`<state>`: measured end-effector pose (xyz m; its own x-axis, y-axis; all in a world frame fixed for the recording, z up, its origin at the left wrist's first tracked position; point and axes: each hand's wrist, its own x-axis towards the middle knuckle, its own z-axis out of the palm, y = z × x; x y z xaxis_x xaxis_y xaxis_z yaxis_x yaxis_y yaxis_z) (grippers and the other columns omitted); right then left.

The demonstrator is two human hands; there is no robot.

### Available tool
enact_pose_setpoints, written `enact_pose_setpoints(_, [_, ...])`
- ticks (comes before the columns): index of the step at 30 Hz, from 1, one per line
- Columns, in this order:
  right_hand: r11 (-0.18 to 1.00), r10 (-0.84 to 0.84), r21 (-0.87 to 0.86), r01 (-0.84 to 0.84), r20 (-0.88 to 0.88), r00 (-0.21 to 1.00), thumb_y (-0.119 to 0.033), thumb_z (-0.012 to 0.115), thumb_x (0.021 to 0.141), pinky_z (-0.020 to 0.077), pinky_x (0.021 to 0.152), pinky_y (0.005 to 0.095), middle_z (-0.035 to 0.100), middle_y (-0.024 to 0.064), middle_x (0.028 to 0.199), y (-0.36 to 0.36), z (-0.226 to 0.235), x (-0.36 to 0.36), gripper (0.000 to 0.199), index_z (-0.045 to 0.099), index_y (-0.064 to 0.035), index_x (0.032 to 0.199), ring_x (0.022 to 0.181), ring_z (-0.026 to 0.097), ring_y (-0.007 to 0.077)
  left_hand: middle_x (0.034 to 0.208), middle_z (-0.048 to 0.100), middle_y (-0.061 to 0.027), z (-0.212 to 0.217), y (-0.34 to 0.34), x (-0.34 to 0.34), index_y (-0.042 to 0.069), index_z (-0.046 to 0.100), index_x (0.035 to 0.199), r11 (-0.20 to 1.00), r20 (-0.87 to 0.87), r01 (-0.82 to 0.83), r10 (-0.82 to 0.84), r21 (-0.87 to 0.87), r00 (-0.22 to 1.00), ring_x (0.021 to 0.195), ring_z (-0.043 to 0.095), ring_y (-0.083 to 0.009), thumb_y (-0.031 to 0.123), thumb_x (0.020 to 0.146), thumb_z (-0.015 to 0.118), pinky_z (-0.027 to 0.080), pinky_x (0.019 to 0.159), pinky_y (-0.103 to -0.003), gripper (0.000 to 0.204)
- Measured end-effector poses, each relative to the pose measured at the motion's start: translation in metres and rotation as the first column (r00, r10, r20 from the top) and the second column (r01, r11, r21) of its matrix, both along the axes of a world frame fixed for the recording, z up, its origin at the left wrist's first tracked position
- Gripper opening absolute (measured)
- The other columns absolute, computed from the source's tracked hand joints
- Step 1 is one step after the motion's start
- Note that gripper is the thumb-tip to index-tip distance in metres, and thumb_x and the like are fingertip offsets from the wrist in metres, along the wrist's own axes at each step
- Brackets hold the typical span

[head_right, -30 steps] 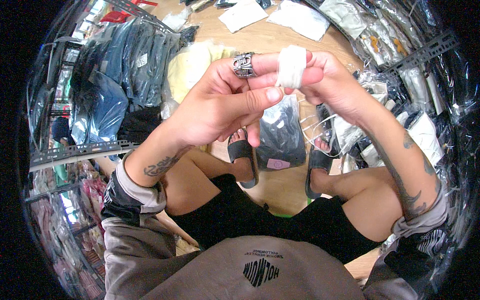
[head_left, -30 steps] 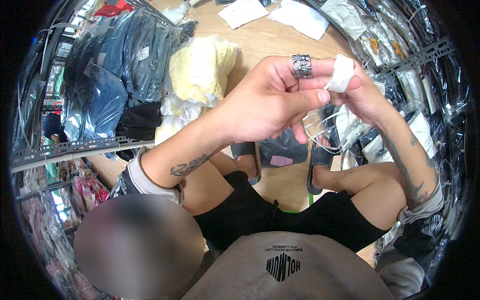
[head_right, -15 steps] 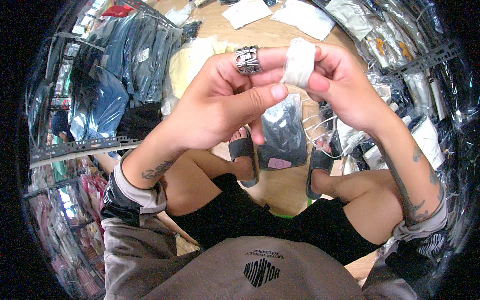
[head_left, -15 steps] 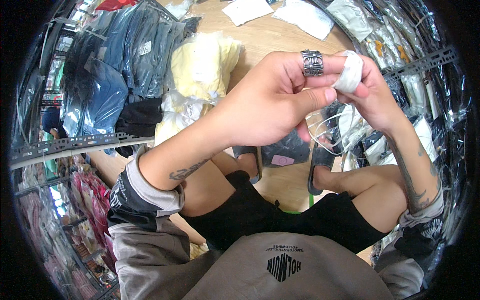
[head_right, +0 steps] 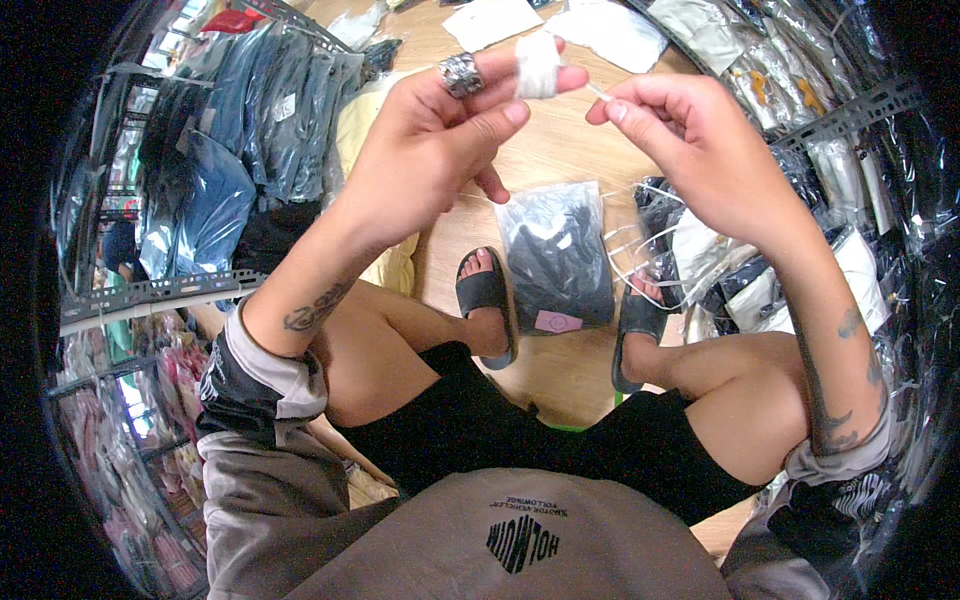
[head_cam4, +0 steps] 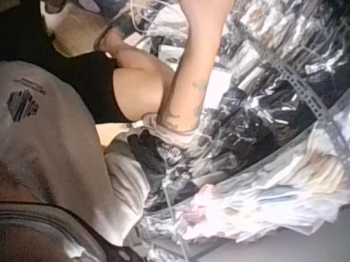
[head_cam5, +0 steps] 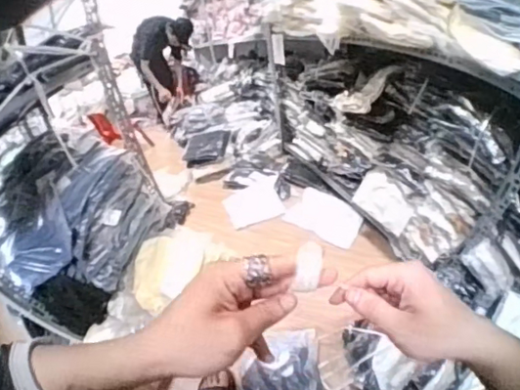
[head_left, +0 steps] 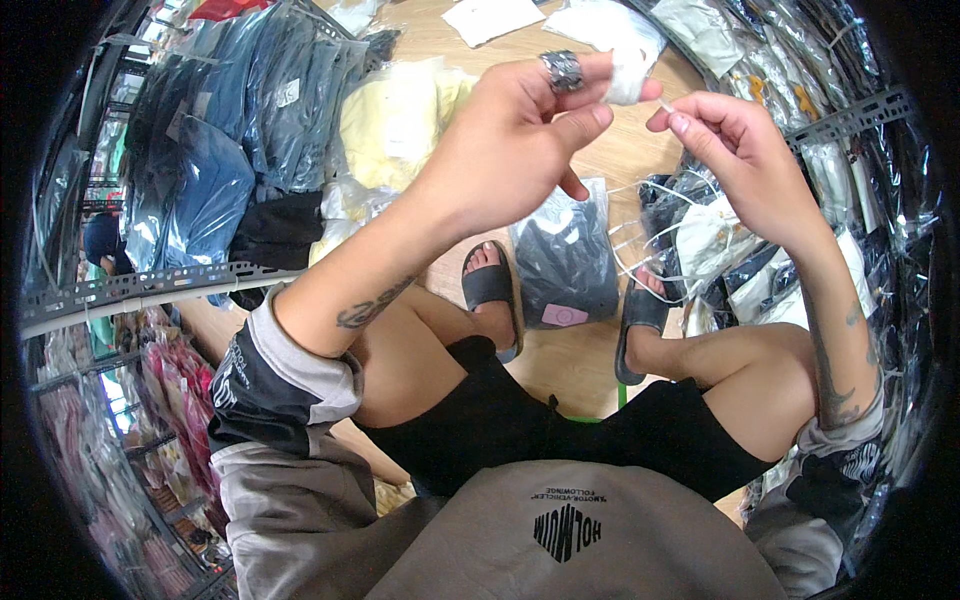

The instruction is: The person sits on the floor in a stockroom and ties a white elastic band around a bundle of packaged clothing. They repeatedly wrap and knot the band to secure the bundle.

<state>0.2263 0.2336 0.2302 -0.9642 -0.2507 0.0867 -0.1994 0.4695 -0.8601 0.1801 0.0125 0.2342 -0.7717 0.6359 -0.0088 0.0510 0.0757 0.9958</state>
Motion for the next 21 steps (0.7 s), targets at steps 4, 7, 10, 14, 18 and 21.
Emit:
enact_pose_setpoints(4, [0.999, 0.029, 0.030, -0.031, 0.061, 0.998, -0.017, 0.053, 0.094, 0.0449, 0.072, 0.0253, 0.065, 0.0050, 0.081, -0.001, 0.001, 0.003, 0.024, 0.066, 0.0027, 0.099, 0.079, 0.055, 0.0085, 0.110, 0.066, -0.0036, 0.003, 0.004, 0.003, 0.002, 0.052, 0.126, 0.998, 0.049, -0.030, 0.032, -0.047, 0.998, 0.061, 0.051, -0.0005, 0.003, 0.092, 0.050, 0.052, 0.051, -0.020, 0.034])
enact_pose_setpoints(7, [0.993, 0.017, 0.116, -0.016, -0.005, 1.000, -0.016, 0.053, 0.093, 0.0458, 0.070, 0.0278, 0.066, 0.0094, 0.080, -0.005, 0.008, 0.006, 0.023, 0.065, 0.0036, 0.097, 0.076, 0.058, 0.0132, 0.106, 0.067, -0.0022, -0.005, 0.006, 0.001, 0.001, 0.054, 0.125, 0.986, -0.040, -0.096, 0.091, -0.134, 0.995, 0.061, 0.051, -0.0005, 0.003, 0.092, 0.050, 0.051, 0.050, -0.019, 0.033])
enact_pose_setpoints(10, [0.988, 0.002, 0.155, 0.017, -0.121, 0.993, -0.016, 0.054, 0.092, 0.0465, 0.068, 0.0309, 0.065, 0.0139, 0.078, 0.002, 0.004, 0.005, 0.023, 0.065, 0.0036, 0.096, 0.072, 0.060, 0.0186, 0.105, 0.068, -0.0015, 0.000, 0.007, 0.002, 0.001, 0.054, 0.124, 0.987, -0.103, -0.081, 0.067, -0.136, 0.992, 0.062, 0.052, -0.0005, 0.002, 0.092, 0.050, 0.050, 0.050, -0.018, 0.033])
enact_pose_setpoints(14, [0.982, -0.002, 0.188, 0.029, -0.144, 0.990, -0.017, 0.054, 0.092, 0.0471, 0.067, 0.0346, 0.064, 0.0171, 0.078, -0.001, 0.013, 0.008, 0.023, 0.065, 0.0029, 0.096, 0.071, 0.061, 0.0257, 0.099, 0.069, -0.0025, 0.004, 0.004, 0.004, 0.001, 0.055, 0.123, 0.988, -0.143, -0.098, 0.080, -0.117, 0.986, 0.061, 0.052, -0.0020, 0.003, 0.091, 0.051, 0.048, 0.050, -0.020, 0.032])
enact_pose_setpoints(18, [0.900, 0.142, 0.435, -0.003, -0.286, 0.948, -0.012, 0.055, 0.090, 0.0475, 0.064, 0.0333, 0.064, 0.0146, 0.083, -0.010, 0.014, 0.020, 0.017, 0.064, 0.0021, 0.092, 0.069, 0.061, 0.0252, 0.074, 0.066, -0.0109, -0.009, 0.007, 0.008, 0.003, 0.057, 0.121, 0.892, -0.547, -0.241, -0.009, -0.383, 0.837, 0.052, 0.053, -0.0121, 0.008, 0.089, 0.056, 0.046, 0.048, -0.029, 0.032])
enact_pose_setpoints(21, [0.788, 0.206, 0.614, 0.042, -0.328, 0.922, -0.009, 0.057, 0.085, 0.0477, 0.064, 0.0390, 0.061, 0.0160, 0.080, -0.023, 0.022, 0.029, 0.010, 0.062, 0.0001, 0.083, 0.074, 0.060, 0.0333, 0.061, 0.055, -0.0180, -0.010, 0.012, 0.017, 0.005, 0.058, 0.121, 0.901, -0.631, -0.120, -0.191, -0.416, 0.752, 0.048, 0.052, -0.0247, 0.012, 0.087, 0.061, 0.042, 0.049, -0.036, 0.035])
